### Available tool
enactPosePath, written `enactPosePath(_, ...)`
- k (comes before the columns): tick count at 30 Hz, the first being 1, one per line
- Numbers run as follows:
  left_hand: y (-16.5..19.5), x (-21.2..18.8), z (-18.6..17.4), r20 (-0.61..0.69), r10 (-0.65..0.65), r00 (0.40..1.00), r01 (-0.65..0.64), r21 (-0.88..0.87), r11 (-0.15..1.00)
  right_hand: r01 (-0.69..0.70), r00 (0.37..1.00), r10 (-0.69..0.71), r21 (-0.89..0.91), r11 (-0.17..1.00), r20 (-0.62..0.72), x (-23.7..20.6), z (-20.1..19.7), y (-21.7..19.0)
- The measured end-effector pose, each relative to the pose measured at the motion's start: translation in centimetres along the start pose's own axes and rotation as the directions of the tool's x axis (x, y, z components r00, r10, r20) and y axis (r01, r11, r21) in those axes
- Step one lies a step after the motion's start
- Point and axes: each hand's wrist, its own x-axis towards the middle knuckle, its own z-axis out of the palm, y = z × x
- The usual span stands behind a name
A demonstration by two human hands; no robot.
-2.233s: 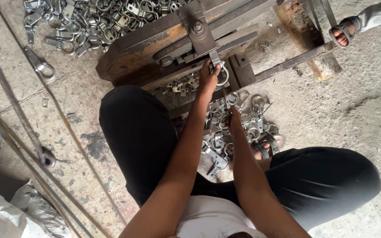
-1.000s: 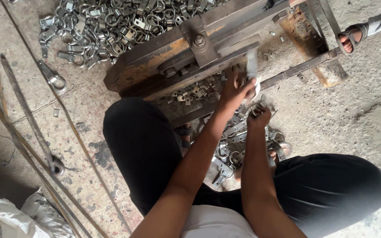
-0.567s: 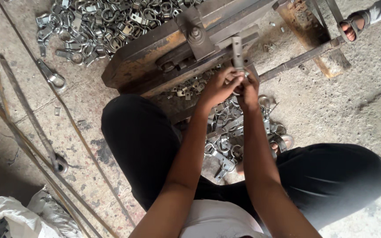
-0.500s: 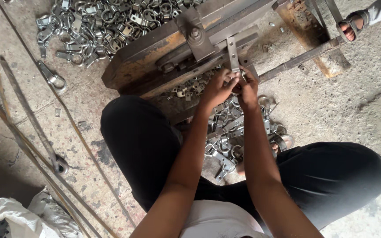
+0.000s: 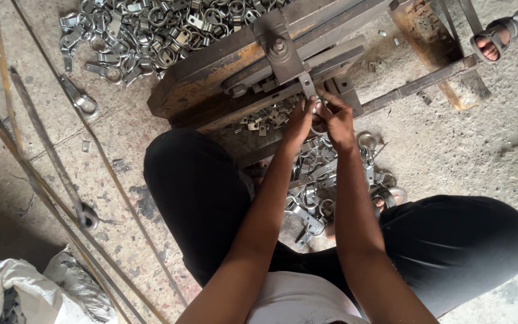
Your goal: The person sits on the floor and operates a manual metal press machine. They repeatedly place metal hooks into the press, pull a lever to stamp or shape the metal, and then remove the finished pieces, which accumulate in a pile on the floor.
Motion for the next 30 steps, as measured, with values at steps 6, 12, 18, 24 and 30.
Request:
enactPosePath(6,-0.5,-0.1,0.1,-0.035,0.079,0.996,-0.077,0.058,0.995,-0.072,0.997,0.071,0.028,0.997,0.042,-0.6,0.1,-1.1)
enactPosePath(12,-0.7,0.2,0.4,-0.058,0.189,0.980,-0.183,0.089,0.979,-0.025,0.991,0.010,0.116,0.993,0.134,-1.3,0.5,-3.5)
enactPosePath(18,1.8,-0.7,0.9,-0.041,-0.074,0.996,0.073,-0.041,0.997,-0.142,0.989,0.148,0.308,0.941,0.006,-1.7,-1.9,-1.2)
enactPosePath(24,1.7,-0.8,1.6,-0.018,-0.057,0.998,0.059,0.112,0.992,-0.564,0.819,0.515,-0.197,0.802,-0.252,-6.9,-1.6,7.8)
enactPosePath(30,-0.3,-0.3,0.9,-0.102,0.099,0.990,-0.061,0.328,0.943,-0.175,0.980,0.178,-0.835,0.522,-0.094,-12.5,1.7,10.5)
